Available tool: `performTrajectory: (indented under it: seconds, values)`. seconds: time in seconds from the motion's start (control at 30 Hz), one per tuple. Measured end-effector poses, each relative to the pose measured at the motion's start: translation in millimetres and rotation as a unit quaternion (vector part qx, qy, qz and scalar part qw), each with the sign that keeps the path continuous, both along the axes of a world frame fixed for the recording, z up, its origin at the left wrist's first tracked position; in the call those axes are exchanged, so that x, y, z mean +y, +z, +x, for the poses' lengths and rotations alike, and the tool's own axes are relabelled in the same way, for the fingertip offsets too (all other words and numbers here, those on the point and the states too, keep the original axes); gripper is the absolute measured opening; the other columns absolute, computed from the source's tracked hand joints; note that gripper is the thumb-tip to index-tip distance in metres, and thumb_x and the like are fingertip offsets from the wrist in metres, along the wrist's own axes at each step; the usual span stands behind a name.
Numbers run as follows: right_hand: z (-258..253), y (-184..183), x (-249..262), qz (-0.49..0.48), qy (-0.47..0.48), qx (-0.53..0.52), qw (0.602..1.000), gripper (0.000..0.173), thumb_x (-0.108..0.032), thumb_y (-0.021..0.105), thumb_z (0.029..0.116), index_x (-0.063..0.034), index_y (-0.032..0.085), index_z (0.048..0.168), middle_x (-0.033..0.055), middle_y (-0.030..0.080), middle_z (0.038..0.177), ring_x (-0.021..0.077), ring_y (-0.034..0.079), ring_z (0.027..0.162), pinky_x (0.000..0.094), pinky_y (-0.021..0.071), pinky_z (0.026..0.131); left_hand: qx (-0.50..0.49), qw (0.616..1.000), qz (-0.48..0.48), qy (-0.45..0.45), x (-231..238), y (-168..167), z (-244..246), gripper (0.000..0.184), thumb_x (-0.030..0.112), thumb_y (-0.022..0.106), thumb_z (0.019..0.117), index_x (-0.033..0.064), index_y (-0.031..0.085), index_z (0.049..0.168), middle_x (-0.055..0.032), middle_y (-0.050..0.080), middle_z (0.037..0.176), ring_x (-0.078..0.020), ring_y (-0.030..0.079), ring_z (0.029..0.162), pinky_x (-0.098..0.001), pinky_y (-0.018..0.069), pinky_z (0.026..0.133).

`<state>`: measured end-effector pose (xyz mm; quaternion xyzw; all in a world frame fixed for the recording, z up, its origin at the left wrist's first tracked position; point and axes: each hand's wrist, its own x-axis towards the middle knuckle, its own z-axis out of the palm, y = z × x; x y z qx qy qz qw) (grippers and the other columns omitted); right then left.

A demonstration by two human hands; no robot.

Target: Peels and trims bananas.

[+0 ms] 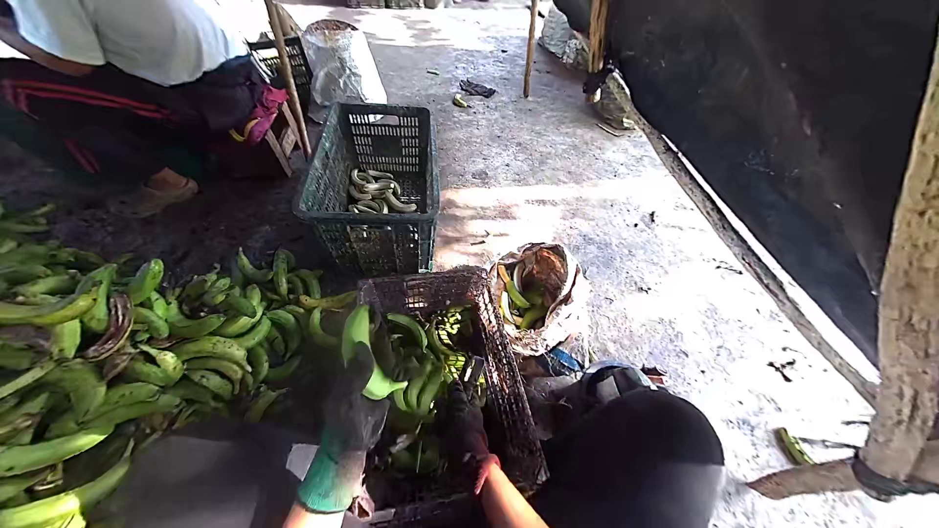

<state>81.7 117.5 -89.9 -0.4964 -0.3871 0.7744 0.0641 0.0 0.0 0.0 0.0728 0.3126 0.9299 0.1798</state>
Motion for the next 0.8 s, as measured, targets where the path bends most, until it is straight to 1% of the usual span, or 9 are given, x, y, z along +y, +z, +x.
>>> performTrajectory:
  seconds: [0.07, 0.17, 0.27, 0.37, 0.47, 0.53, 0.6, 0.7, 0.8]
  values:
    - [2, 15, -2, 0.002, 0.051, 0.005, 0.999, 0.031, -0.031, 0.04, 0.1119, -0.0033, 0.047, 0.125, 0.0063, 0.054, 0.073, 0.0156, 0.055, 0.054, 0.034, 0.0521, 0.05, 0.068, 0.995, -0.066, 0.012, -18, 11, -7, 0.054, 0.045, 0.061, 0.0989, 0.0105, 0.053, 0.139, -0.0094, 0.07, 0.117, -0.0247, 0.069, 0.104, -0.0479, 0.0579, 0.093]
    - [9, 32, 1, 0.024, 0.13, 0.033, 0.991, 0.032, -0.028, 0.039, 0.112, -0.002, 0.045, 0.13, 0.0086, 0.059, 0.075, 0.0183, 0.061, 0.058, 0.0363, 0.0554, 0.053, 0.064, 0.945, -0.305, 0.095, -27, 18, -27, 0.055, 0.019, 0.071, 0.0896, 0.0001, 0.05, 0.137, -0.005, 0.068, 0.113, -0.012, 0.068, 0.101, -0.0312, 0.0589, 0.089]
    - [6, 63, 10, 0.19, 0.205, 0.026, 0.96, 0.035, -0.024, 0.046, 0.1093, 0.0004, 0.052, 0.133, 0.0106, 0.067, 0.088, 0.0179, 0.067, 0.071, 0.0375, 0.0595, 0.065, 0.057, 0.943, -0.313, 0.094, -29, 22, -34, 0.062, 0.011, 0.072, 0.0885, 0.001, 0.044, 0.143, -0.0108, 0.068, 0.118, -0.0191, 0.069, 0.103, -0.0355, 0.061, 0.086]
    - [0, 117, 21, 0.484, 0.236, 0.069, 0.84, 0.043, -0.024, 0.052, 0.1036, 0.0043, 0.054, 0.136, 0.0121, 0.071, 0.096, 0.0217, 0.07, 0.079, 0.0445, 0.0604, 0.072, 0.112, 0.936, -0.307, 0.129, -23, 22, -29, 0.064, 0.012, 0.074, 0.0877, 0.0001, 0.043, 0.143, -0.0098, 0.067, 0.117, -0.0182, 0.069, 0.101, -0.0344, 0.0608, 0.085]
    - [1, 155, 7, 0.649, 0.144, 0.181, 0.725, 0.051, -0.035, 0.049, 0.1047, 0.0104, 0.059, 0.125, 0.0106, 0.072, 0.091, 0.0133, 0.07, 0.072, 0.0327, 0.0619, 0.064, 0.232, 0.884, -0.367, 0.176, -10, 24, -22, 0.054, 0.011, 0.079, 0.0816, -0.0037, 0.057, 0.129, -0.0068, 0.069, 0.117, -0.0113, 0.068, 0.103, -0.0288, 0.0594, 0.089]
    - [11, 140, -4, 0.572, 0.258, 0.127, 0.768, 0.045, -0.03, 0.053, 0.1037, 0.0079, 0.059, 0.128, 0.0141, 0.072, 0.099, 0.0194, 0.072, 0.082, 0.0392, 0.0617, 0.075, 0.316, 0.856, -0.369, 0.177, -7, 26, -16, 0.049, 0.016, 0.083, 0.0799, 0.0008, 0.064, 0.122, -0.005, 0.07, 0.121, -0.0087, 0.067, 0.108, -0.0273, 0.0578, 0.093]
    - [22, 108, 1, 0.356, 0.463, -0.006, 0.812, 0.042, -0.029, 0.051, 0.1057, -0.0031, 0.056, 0.139, 0.0149, 0.07, 0.115, 0.025, 0.069, 0.103, 0.0485, 0.0552, 0.093, 0.339, 0.866, -0.33, 0.163, -8, 34, -9, 0.048, 0.022, 0.086, 0.0795, 0.0087, 0.067, 0.122, -0.0021, 0.07, 0.123, -0.0115, 0.068, 0.109, -0.0304, 0.0592, 0.094]
    - [27, 82, 11, 0.249, 0.383, 0.071, 0.887, 0.04, -0.031, 0.048, 0.1068, -0.0048, 0.057, 0.135, 0.0077, 0.069, 0.101, 0.0142, 0.067, 0.085, 0.0371, 0.059, 0.078, 0.218, 0.908, -0.332, 0.135, -8, 61, -21, 0.051, 0.024, 0.071, 0.0929, 0.002, 0.053, 0.136, -0.0042, 0.069, 0.117, -0.0127, 0.069, 0.102, -0.0319, 0.0604, 0.088]
    - [17, 98, 17, 0.342, 0.324, 0.222, 0.854, 0.046, -0.025, 0.045, 0.1068, -0.0017, 0.052, 0.145, 0.0068, 0.068, 0.125, 0.0059, 0.067, 0.103, 0.0271, 0.0573, 0.09, 0.017, 0.934, -0.338, 0.113, 0, 43, -33, 0.041, 0.028, 0.041, 0.1096, 0.0025, 0.048, 0.141, -0.0066, 0.067, 0.108, -0.0108, 0.067, 0.089, -0.0303, 0.0598, 0.078]
